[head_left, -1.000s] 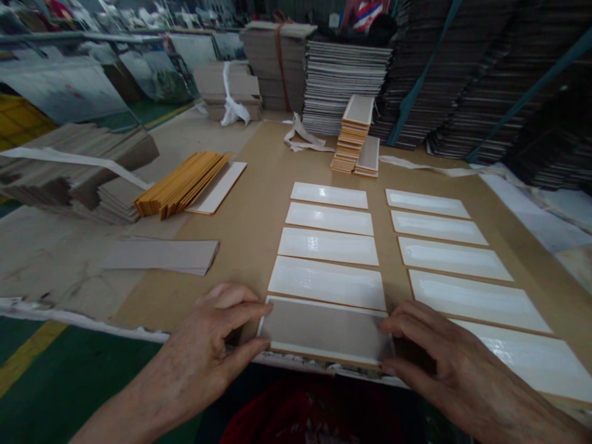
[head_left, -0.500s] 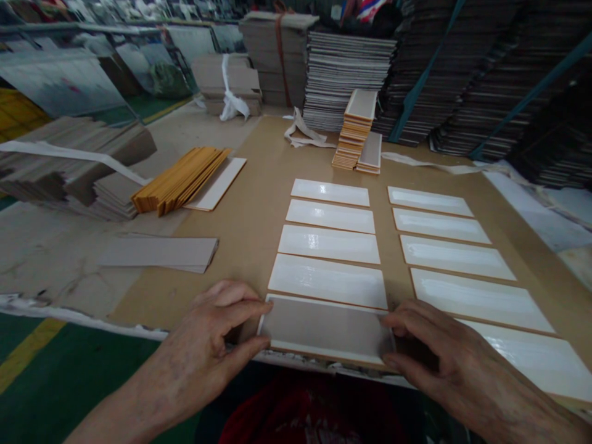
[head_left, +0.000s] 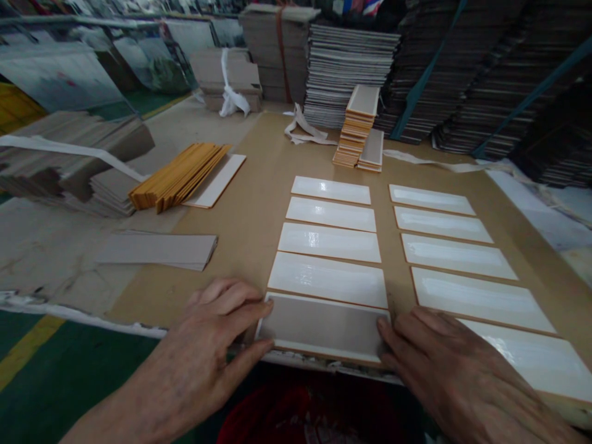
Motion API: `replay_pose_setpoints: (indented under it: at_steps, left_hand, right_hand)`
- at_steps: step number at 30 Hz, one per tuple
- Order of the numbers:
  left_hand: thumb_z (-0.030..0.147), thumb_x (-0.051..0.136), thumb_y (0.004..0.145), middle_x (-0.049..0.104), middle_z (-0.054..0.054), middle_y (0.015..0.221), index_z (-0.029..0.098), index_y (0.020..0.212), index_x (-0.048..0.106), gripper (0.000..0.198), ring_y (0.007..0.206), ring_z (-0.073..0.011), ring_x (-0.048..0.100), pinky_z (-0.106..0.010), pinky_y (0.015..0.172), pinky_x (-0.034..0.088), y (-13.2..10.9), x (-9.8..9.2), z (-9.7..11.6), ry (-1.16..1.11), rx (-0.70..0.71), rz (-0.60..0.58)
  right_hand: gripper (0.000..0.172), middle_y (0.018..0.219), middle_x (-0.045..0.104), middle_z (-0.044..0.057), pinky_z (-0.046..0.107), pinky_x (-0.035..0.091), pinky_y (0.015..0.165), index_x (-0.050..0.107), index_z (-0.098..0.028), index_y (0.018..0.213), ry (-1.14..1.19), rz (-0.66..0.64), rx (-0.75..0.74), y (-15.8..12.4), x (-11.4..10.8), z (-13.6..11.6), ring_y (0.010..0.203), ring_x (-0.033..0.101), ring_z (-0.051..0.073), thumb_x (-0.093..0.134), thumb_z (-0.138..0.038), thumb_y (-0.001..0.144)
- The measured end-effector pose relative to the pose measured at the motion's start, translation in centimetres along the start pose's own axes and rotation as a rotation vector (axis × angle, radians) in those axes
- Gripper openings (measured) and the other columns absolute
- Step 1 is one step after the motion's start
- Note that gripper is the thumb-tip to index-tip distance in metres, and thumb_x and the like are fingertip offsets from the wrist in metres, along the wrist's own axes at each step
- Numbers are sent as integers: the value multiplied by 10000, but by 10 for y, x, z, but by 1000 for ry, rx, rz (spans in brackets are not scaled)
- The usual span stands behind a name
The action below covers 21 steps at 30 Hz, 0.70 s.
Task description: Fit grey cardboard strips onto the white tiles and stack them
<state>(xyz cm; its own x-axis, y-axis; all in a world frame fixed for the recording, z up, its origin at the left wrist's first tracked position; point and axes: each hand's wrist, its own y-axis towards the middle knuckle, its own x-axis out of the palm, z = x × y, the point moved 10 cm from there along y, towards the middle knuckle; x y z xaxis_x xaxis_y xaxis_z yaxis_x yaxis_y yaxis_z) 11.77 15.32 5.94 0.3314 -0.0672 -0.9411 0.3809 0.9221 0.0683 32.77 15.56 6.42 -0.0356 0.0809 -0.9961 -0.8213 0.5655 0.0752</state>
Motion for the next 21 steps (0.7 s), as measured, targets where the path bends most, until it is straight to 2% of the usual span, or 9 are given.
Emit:
replay_pose_setpoints:
  at_steps: [3,7,10,12,14,16,17,21]
  left_hand:
    - [327,586,937,610,-65,1223,235,1185,637,270,1140,-295,503,-450,955,417,-2,-2,13,117,77,51]
    - [201,535,952,623,-82,1199,159,1176,611,240,1133,-258,524,-417,1028,388,2,4,24,122,148,25]
    - [204,514,960,645,-66,1119,180,1033,640,148,1073,-242,554,-456,1074,335,7,2,27,99,158,14]
    - [215,497,964,656,-58,1086,202,979,647,151,1049,-249,563,-510,1072,298,8,1,30,128,170,-3]
    - [202,495,954,656,-66,1100,227,1122,633,219,1055,-268,561,-557,1064,265,6,3,35,200,195,-28]
    - [197,509,940,648,-77,1122,263,1298,560,368,1081,-291,554,-602,1085,203,4,9,40,271,215,-47]
    - [220,523,937,644,-81,1120,276,1328,542,395,1091,-302,551,-620,1099,162,3,11,41,289,217,-41]
    - [388,611,910,635,-95,1104,266,1263,599,373,1142,-335,526,-645,1135,43,2,17,42,274,203,0]
  right_hand:
    - [315,869,686,89,420,581,606,688,-193,986,-122,2,-48,5,0,-10,742,625,267,459,-57,818]
    - [239,935,687,79,433,590,635,679,-222,904,-125,-32,-17,7,7,-8,782,623,275,512,-79,811]
    - [255,1012,689,90,409,593,733,684,-211,922,-125,-8,-28,4,2,-10,885,636,271,488,-61,857]
    - [336,1099,683,107,424,579,819,686,-192,1034,-130,31,-65,0,-3,-15,966,633,277,442,-35,865]
    - [444,1162,668,123,451,563,848,649,-180,1191,-127,52,-88,-4,-3,-19,1010,626,288,424,-26,842]
    - [530,1157,666,120,458,560,817,595,-197,1301,-115,35,-71,-5,2,-20,998,627,290,438,-39,820]
    - [536,1143,667,115,457,558,797,583,-210,1320,-109,27,-53,-5,6,-20,987,627,290,447,-54,825]
    - [378,1121,654,133,464,542,748,612,-201,1277,-87,61,-17,-2,14,-22,967,609,309,469,-214,928]
